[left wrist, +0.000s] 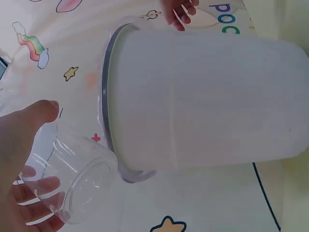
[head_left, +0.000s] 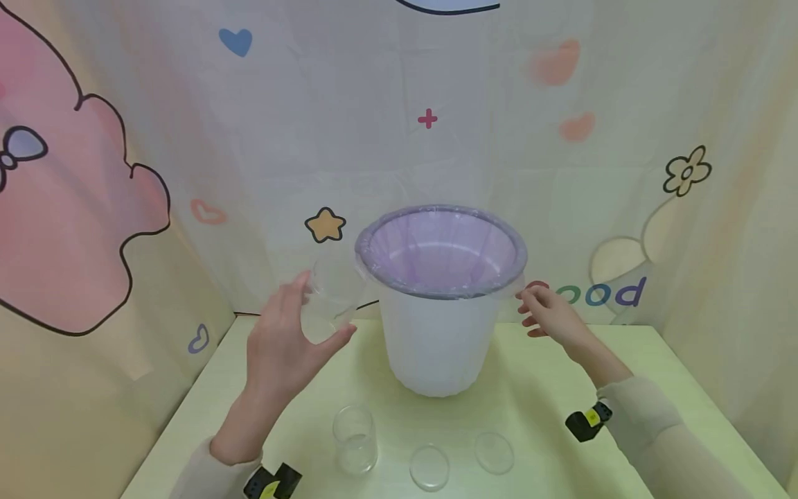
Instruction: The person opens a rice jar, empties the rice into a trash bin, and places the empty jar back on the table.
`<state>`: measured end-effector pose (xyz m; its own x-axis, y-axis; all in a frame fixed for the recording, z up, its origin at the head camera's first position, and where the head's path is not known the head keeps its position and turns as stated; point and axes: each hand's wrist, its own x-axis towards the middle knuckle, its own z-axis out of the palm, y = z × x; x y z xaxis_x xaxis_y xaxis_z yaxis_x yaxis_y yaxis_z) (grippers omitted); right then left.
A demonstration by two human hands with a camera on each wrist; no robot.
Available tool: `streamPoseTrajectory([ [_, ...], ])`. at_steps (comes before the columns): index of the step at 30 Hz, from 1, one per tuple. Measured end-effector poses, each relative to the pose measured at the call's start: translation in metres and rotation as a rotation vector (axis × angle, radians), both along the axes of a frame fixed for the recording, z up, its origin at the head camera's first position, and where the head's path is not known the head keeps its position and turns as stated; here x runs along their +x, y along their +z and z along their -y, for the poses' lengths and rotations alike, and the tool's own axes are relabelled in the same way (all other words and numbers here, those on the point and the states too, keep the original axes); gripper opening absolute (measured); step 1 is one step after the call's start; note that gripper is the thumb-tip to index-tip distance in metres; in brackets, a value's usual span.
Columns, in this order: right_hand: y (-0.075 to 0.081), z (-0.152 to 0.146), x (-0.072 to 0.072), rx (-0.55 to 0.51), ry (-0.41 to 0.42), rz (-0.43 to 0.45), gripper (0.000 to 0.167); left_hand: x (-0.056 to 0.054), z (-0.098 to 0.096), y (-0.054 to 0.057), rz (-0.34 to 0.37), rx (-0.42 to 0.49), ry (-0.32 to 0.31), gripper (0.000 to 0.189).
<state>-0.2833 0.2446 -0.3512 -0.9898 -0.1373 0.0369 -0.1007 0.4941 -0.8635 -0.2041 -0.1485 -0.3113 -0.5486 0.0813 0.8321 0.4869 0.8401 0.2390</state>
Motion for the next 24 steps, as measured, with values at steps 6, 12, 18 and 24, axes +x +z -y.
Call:
streamPoseTrajectory([
  [6, -0.011, -0.001, 0.007, 0.037, 0.005, -0.043, 0.049, 0.016, -0.022, -0.022, 0.155, 0.122, -0.113, 0.081],
  [12, -0.02, -0.002, 0.011, 0.098, 0.023, -0.097, 0.045, 0.03, -0.053, -0.049, 0.27, 0.205, -0.253, 0.082],
  [18, -0.024, -0.002, 0.015, 0.176, 0.032, -0.157, 0.038, 0.045, -0.094, -0.092, 0.43, 0.238, -0.411, 0.077],
  [24, -0.034, 0.0, 0.015, 0.338, 0.034, -0.303, 0.025, 0.055, -0.125, -0.135, 0.621, 0.226, -0.472, 0.07],
])
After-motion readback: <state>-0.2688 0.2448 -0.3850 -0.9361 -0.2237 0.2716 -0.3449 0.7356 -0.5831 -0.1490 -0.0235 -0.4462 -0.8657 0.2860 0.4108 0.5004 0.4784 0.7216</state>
